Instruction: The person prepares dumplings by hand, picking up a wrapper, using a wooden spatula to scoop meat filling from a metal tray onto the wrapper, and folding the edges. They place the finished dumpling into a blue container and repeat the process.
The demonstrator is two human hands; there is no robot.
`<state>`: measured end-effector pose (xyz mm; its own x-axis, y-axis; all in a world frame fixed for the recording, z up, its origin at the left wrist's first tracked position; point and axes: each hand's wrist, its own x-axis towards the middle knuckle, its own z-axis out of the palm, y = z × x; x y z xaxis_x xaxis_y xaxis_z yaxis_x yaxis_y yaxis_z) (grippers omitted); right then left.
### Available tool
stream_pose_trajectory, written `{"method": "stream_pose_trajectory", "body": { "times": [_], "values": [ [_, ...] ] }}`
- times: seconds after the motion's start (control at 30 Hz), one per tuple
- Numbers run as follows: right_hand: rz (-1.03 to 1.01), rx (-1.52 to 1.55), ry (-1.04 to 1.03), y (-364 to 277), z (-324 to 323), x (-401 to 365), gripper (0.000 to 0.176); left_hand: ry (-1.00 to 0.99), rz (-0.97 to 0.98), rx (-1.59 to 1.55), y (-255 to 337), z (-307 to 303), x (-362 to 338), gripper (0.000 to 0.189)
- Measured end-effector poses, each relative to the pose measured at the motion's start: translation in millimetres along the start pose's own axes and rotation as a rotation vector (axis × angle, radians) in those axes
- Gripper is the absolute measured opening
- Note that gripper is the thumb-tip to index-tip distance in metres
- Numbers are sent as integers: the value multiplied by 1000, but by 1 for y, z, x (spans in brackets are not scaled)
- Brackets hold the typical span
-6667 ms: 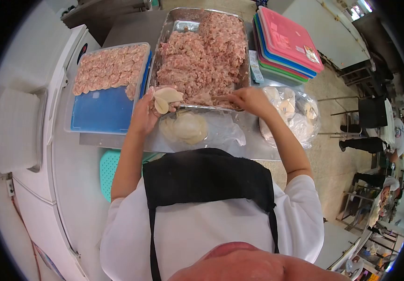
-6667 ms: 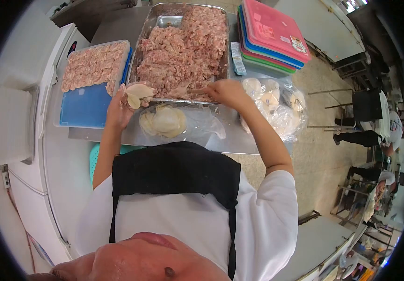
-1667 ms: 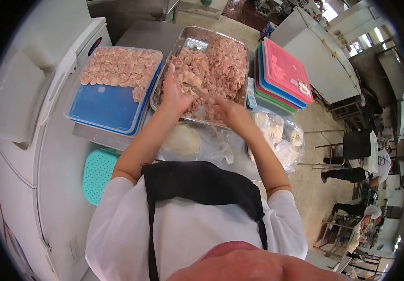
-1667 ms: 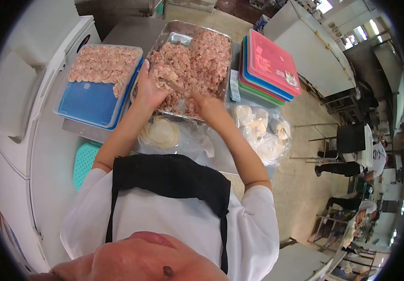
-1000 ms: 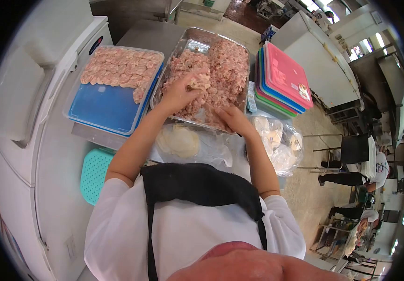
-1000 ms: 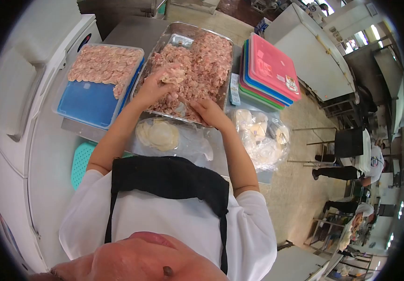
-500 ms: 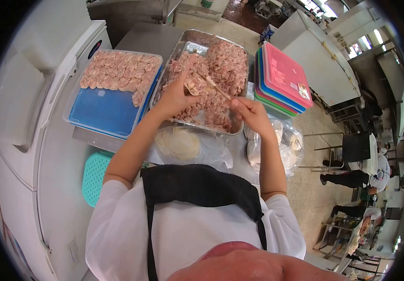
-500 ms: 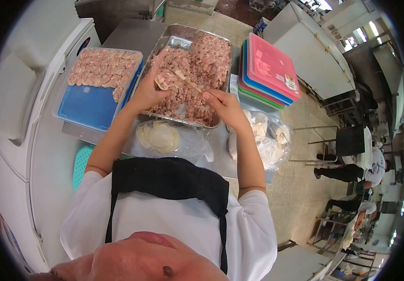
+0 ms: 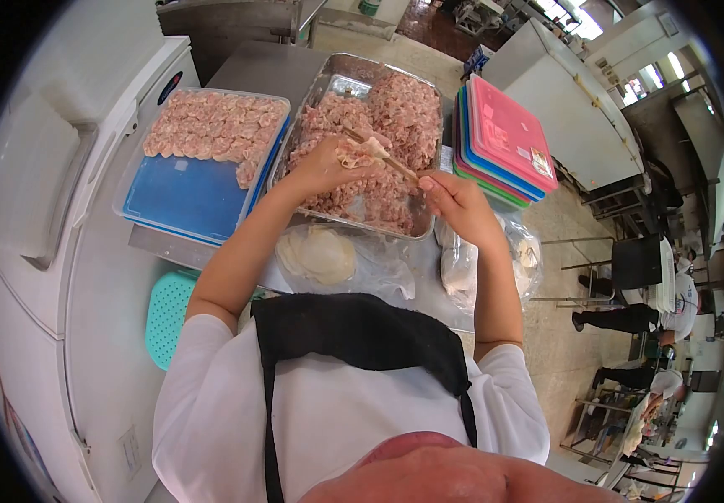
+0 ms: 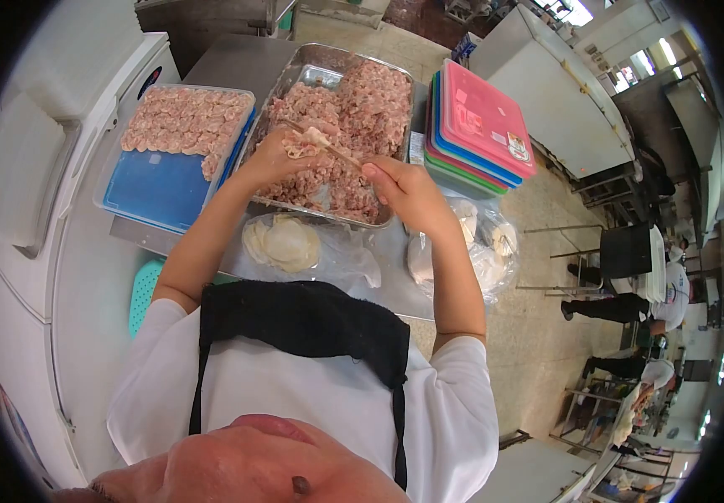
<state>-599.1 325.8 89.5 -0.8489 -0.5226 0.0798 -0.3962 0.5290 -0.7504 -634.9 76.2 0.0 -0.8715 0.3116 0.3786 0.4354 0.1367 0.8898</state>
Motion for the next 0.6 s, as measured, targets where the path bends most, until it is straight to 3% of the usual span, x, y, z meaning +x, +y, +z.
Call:
{"method": "stream_pose_trajectory", "body": {
  "times": [0.1,0.2,0.3,0.4,0.5,0.6],
  "values": [
    [209,235,-143,8,-6,3,31,25,12,270,-4,-3,-5,37],
    [260,432,-204,14,-10,3,33,5,-85,118,-5,-8,-7,38],
    [302,600,-193,27,-14,0,33,16,-330,120,-15,-10,-8,36],
    [263,752,-142,34,-23,-5,33,-13,-108,186,-35,-18,-9,37],
    [172,777,-7,35,-32,-5,33,75,-338,146,-22,-18,-14,46],
    [236,574,45,36,-31,0,33,104,-170,290,-42,-21,-15,71]
  ]
}}
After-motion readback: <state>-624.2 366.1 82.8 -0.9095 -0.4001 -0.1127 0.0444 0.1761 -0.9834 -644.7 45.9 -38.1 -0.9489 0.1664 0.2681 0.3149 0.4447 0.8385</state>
